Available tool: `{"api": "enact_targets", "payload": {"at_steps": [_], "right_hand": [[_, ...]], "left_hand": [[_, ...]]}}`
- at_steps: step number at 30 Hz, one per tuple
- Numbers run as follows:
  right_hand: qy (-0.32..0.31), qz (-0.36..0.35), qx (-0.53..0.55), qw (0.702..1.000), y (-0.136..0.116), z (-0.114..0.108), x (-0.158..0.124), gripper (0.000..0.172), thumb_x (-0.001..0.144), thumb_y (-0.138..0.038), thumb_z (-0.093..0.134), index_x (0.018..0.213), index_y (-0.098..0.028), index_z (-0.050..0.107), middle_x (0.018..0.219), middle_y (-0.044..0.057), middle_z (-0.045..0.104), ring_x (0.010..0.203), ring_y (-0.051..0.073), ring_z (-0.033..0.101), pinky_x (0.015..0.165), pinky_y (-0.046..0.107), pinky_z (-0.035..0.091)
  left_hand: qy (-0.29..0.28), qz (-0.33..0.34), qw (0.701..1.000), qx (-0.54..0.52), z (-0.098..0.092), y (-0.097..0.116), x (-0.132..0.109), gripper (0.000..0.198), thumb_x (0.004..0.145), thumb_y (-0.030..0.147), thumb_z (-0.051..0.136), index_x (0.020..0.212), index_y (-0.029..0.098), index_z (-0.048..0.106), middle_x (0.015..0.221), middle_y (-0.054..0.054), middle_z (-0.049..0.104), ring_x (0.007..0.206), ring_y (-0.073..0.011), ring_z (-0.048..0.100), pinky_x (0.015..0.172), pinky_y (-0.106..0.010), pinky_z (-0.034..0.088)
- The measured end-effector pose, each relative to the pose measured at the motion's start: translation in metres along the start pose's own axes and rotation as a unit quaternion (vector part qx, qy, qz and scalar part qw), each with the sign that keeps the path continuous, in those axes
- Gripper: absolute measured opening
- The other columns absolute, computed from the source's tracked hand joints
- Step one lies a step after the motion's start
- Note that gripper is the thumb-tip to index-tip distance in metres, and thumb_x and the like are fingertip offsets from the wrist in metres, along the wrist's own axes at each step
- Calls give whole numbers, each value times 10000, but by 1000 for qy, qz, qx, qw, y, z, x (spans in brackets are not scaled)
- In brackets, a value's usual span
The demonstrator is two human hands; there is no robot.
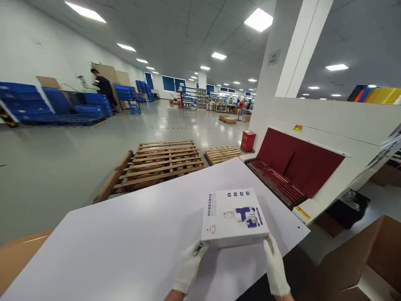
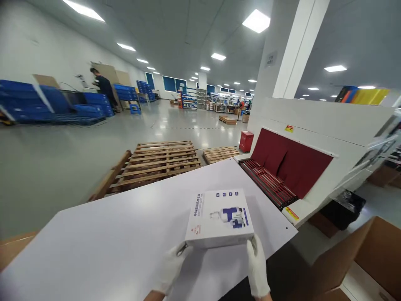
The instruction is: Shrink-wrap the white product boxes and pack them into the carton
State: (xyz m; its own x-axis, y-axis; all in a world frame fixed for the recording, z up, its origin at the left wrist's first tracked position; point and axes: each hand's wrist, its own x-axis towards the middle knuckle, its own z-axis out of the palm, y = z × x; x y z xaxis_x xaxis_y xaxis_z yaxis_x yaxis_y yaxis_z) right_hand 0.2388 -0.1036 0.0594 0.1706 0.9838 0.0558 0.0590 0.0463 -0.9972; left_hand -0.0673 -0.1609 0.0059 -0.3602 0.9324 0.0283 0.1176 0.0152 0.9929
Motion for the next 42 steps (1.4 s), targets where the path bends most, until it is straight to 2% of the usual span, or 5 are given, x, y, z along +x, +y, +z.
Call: {"api": "enact_targets", "payload": {"at_steps": [11, 18, 25, 32, 42], "right_hand": [[-26, 151, 119, 981, -8, -2, -147, 705, 855, -745, 696, 1288, -192, 641, 1275, 114, 741, 1224, 317, 688, 1129, 463, 538], [-112, 49, -112, 986, -91, 14, -119, 518, 900, -726, 627, 1064, -236, 651, 1034, 25, 736, 974, 229, 641, 862, 348, 516], [-141, 10, -141, 980, -102, 77, -67, 497, 902, -707, 616, 1034, -228, 621, 1028, 38, 715, 979, 247, 649, 893, 401, 500], [-138, -55, -78, 986, -86, 116, -60, 919, 894, -608, 678, 1659, -241, 325, 1690, 104, 397, 1544, 316, 391, 1296, 513, 325], [-134, -42, -77, 987, -76, 118, -55, 825, 900, -547, 665, 1627, -258, 406, 1651, 83, 469, 1535, 323, 420, 1292, 510, 348]], "left_hand": [[108, 254, 952, 134, -93, 91, -147, 437, 975, 266, 690, 1395, 387, 706, 1478, 1, 673, 1361, -224, 647, 1154, -342, 555], [159, 106, 980, 64, -107, 176, -45, 341, 916, 484, 678, 1065, 220, 837, 1194, -68, 794, 1142, -288, 697, 931, -364, 553], [138, 5, 990, -2, -122, 142, 57, 323, 808, 437, 664, 862, 152, 806, 915, -77, 792, 934, -265, 687, 800, -339, 499], [165, 12, 986, 26, -129, 101, 70, 334, 870, 431, 570, 893, 172, 781, 920, -87, 782, 918, -266, 700, 825, -371, 521], [166, 105, 936, 291, -96, 128, 43, 605, 776, 580, 799, 1212, 203, 615, 1273, -149, 658, 1214, -371, 577, 1035, -482, 436]]}}
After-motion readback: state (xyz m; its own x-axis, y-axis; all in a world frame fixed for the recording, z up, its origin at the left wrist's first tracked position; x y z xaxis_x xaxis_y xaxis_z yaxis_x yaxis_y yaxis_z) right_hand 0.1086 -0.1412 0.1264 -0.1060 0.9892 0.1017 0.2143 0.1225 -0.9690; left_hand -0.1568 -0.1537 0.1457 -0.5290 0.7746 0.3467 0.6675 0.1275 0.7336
